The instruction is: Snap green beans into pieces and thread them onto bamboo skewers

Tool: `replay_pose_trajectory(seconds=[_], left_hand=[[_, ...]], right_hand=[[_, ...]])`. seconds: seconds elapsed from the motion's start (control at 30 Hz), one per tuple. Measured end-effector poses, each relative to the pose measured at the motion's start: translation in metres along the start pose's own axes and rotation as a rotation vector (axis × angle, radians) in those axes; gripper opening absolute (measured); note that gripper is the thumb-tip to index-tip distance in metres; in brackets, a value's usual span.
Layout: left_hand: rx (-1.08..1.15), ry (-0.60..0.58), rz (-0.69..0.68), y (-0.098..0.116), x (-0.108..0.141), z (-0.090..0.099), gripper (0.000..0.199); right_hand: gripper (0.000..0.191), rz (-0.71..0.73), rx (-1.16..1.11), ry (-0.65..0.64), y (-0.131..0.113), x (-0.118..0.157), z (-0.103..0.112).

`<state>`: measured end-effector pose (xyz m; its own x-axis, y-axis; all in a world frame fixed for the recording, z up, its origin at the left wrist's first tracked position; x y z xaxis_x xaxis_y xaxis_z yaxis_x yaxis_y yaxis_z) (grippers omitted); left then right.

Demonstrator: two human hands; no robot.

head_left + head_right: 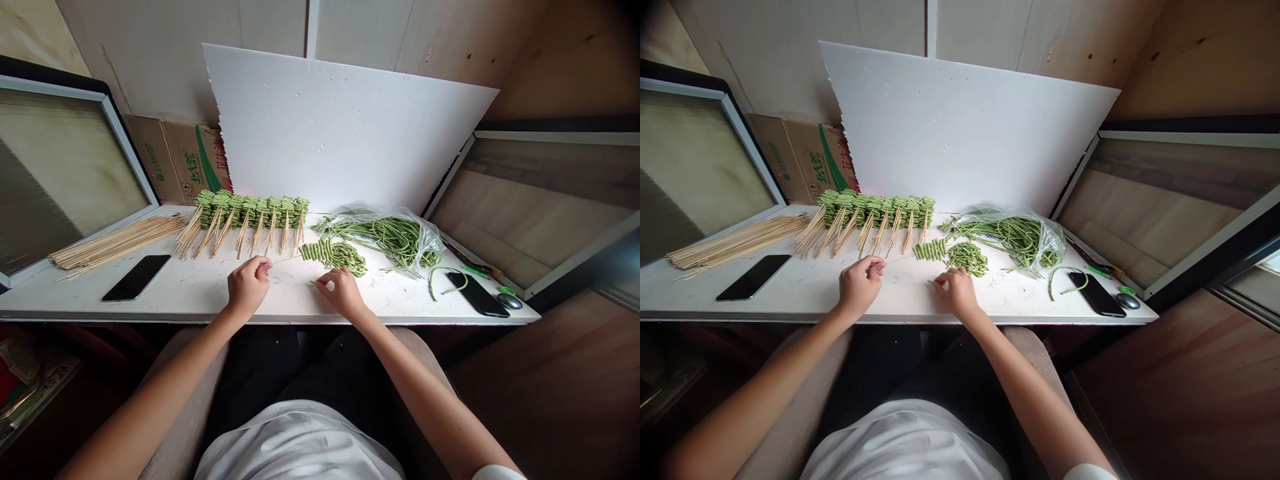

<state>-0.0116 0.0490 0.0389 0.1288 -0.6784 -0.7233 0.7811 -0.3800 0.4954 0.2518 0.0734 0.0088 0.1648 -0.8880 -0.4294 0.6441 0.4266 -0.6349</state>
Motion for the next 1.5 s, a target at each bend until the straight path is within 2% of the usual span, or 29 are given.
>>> replay_pose_trajectory(seconds=[0.13, 0.27, 0.47, 0.83, 1.5], left_hand=[[0.003, 0.002, 0.005, 0.000, 0.000, 0.000, 0.023], [-0.004, -0.014, 0.007, 0.001, 0.001, -0.001, 0.023], [-0.004, -0.025, -0.011, 0.003, 0.004, -0.004, 0.021], [-0.004, -0.028, -0.018, 0.002, 0.006, -0.008, 0.019], [0.006, 0.004, -0.064, 0.002, 0.007, -0.007, 0.016]], right_hand=[[0.026, -0.136, -0.375, 0.074, 0.022, -0.013, 0.027], [0.053, -0.318, -0.674, 0.136, 0.043, -0.020, 0.044], [0.040, -0.400, -0.998, 0.105, 0.038, -0.020, 0.044], [0.040, -0.431, -1.067, 0.083, 0.032, -0.018, 0.033], [0.039, -0.443, -1.095, 0.121, 0.029, -0.015, 0.033]])
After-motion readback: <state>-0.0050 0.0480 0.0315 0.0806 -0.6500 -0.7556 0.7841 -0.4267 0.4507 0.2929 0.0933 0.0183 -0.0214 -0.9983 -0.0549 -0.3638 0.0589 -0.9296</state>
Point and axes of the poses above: each hand's wrist, its own x-axis away from the middle knuckle, its own z-axis out of the back of the hand, y = z × x, the point moved 7 cm from there along -x, towards the middle knuckle
